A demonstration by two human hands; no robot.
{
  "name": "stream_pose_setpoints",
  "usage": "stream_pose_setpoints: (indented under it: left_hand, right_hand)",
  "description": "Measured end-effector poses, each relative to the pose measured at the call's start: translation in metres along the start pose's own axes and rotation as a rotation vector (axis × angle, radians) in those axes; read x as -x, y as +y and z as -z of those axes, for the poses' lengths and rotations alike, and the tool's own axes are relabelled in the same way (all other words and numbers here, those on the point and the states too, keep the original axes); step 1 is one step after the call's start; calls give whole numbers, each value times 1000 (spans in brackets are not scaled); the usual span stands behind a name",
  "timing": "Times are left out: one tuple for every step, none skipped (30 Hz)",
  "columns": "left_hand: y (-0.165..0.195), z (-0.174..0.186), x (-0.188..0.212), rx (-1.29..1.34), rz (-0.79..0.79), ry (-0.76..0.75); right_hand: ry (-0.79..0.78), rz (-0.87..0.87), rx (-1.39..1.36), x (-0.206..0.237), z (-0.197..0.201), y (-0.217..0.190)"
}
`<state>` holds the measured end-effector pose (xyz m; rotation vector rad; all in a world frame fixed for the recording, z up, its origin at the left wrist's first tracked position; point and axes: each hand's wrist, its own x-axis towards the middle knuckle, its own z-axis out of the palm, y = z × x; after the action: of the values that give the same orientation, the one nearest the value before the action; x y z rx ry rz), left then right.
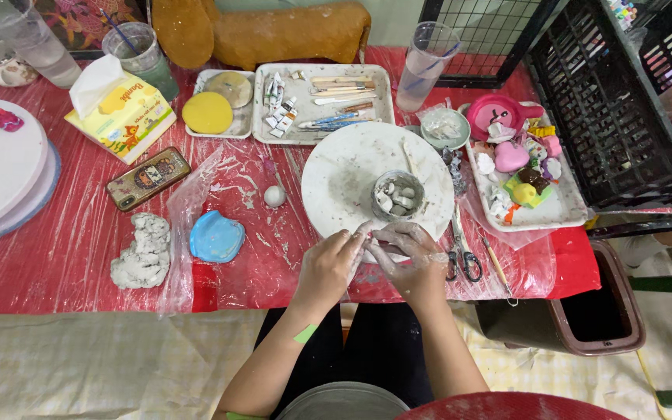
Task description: The person sits at a craft table shaping white clay by hand, rolling and pressing it into balls on a plate. They use scissors to cut pieces of clay-like material and place the cut pieces into a small bowl, repeating the shaping and cutting across the episode.
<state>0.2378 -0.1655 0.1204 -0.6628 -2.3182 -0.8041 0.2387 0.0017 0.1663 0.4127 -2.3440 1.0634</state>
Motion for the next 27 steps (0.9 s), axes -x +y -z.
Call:
stream_pose_setpoints:
  left_hand:
    - [0,-2,1,-58,-46,-12]
    - [1,-3,1,-116,-90,-22]
    - [1,-4,2,-110,-91,-42]
    - [1,-5,1,-104,-92,-62]
    - [2,-5,1,-100,-92,-82]
    - [2,-5,1,-81,-75,-98]
    - [2,-4,0,-62,-61,-115]
    - [1,-4,-1,-43,-50,-131]
    - [1,-3,-2,-43,-54,-124]
    - [1,-3,-3,-43,-57,-116]
    - [1,-3,-3,-45,-60,-108]
    - [0,-3,-4,0,-28,-120]
    - [0,-4,-4,46,5,-132]
    - [0,-5,-4,93,39,-145]
    - [-1,-6,-4,100,44,-138]
    - [-1,-8,-4,108,49,-131]
    - [-2,-9,-4,115,54,-124]
    - [-3,-9,-3,127,81,-131]
    - [-4,-10,-3,139,105,-137]
    - [-6,-10,-4,151,126,-143]
    - [-8,-10,-6,184,160,-142]
    - [-10,-10,-9,219,193,-142]
    - [-10,-10,-14,254,226,-141]
    - [-9,-10,-20,310,272,-139]
    - [-8,-12,-29,367,316,-137]
    - [-8,-14,-43,423,359,-134]
    - [-7,-17,-57,392,311,-117]
  right_hand:
    - [16,5,3,0,0,-1]
    - [30,11,4,1,0,-2]
    - [45,15,6,2,-1,-2]
    - [65,30,24,4,-1,-2]
    - [83,45,41,5,-2,-2]
    - [101,60,59,7,-2,-1]
    - [96,72,64,7,-2,0]
    - [94,85,70,7,-4,3]
    - [91,97,77,6,-5,6]
    - [67,98,81,6,-6,8]
    - [43,100,85,5,-9,11]
    - [21,102,89,4,-11,14]
    - [-4,36,24,5,-13,17]
    - [-29,-32,-41,6,-14,20]
    - [-54,-98,-106,7,-14,23]
    - [-37,-75,-107,8,-15,26]
    - [-20,-52,-108,9,-15,31]
    - [-4,-30,-110,9,-14,35]
    - [4,-65,-159,9,-12,41]
    - [15,-100,-209,7,-11,48]
    - [26,-135,-257,5,-8,55]
    - [70,-180,-317,2,-3,65]
    - [115,-224,-377,-2,4,75]
    - [159,-269,-437,-4,13,84]
    - [206,-323,-392,-4,21,93]
    - [254,-375,-347,-4,29,101]
    - [300,-427,-301,-3,37,109]
